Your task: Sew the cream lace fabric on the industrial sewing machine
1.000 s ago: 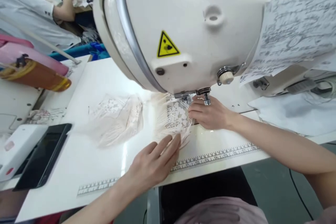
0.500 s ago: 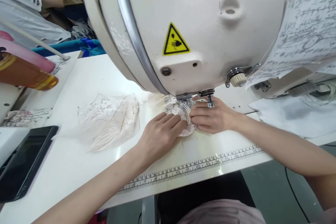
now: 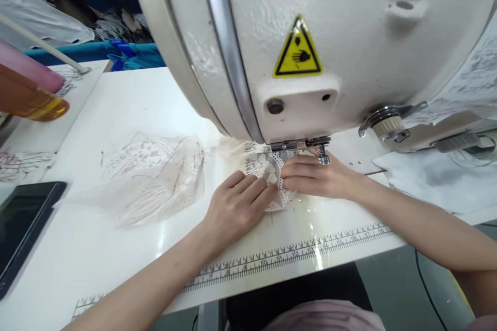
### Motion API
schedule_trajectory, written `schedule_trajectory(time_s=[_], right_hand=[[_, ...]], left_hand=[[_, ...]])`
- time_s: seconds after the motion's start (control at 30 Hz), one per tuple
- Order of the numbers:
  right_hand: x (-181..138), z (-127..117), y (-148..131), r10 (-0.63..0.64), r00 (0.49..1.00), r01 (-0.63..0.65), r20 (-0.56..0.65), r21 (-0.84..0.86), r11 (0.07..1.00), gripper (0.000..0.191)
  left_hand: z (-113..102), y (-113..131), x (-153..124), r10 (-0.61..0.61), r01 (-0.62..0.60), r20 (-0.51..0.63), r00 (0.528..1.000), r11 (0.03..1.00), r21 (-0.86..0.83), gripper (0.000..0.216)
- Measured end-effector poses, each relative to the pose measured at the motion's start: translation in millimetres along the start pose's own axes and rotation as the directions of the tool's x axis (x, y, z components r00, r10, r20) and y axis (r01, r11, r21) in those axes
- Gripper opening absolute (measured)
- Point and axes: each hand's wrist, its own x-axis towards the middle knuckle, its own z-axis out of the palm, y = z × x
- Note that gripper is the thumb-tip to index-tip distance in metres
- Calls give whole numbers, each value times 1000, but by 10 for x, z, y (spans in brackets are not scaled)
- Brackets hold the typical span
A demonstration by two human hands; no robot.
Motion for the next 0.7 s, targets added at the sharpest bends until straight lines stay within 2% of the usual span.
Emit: schedule_trajectory(time_s=[0.17, 0.23, 0.33, 0.43, 0.7], right_hand=[[5, 28, 19, 3, 997, 14, -74, 235, 972, 11], [9, 30, 12, 29, 996, -3, -88, 283, 959, 10], [14, 20, -7, 78, 994, -55, -77, 262, 964, 10], [26, 9, -24, 91, 994, -77, -54, 221, 972, 12], [67, 32, -39, 74, 994, -62, -79, 151, 987, 18]], left_hand=[[-17, -22, 7, 21, -18, -29, 999, 993, 117, 15], [-2, -36, 7, 22, -19, -32, 999, 996, 86, 12], [35, -50, -4, -3, 4, 31, 1000, 999, -32, 17], [58, -47, -22, -53, 60, 104, 993, 996, -69, 19], [62, -35, -18, -78, 83, 102, 992, 995, -46, 19]])
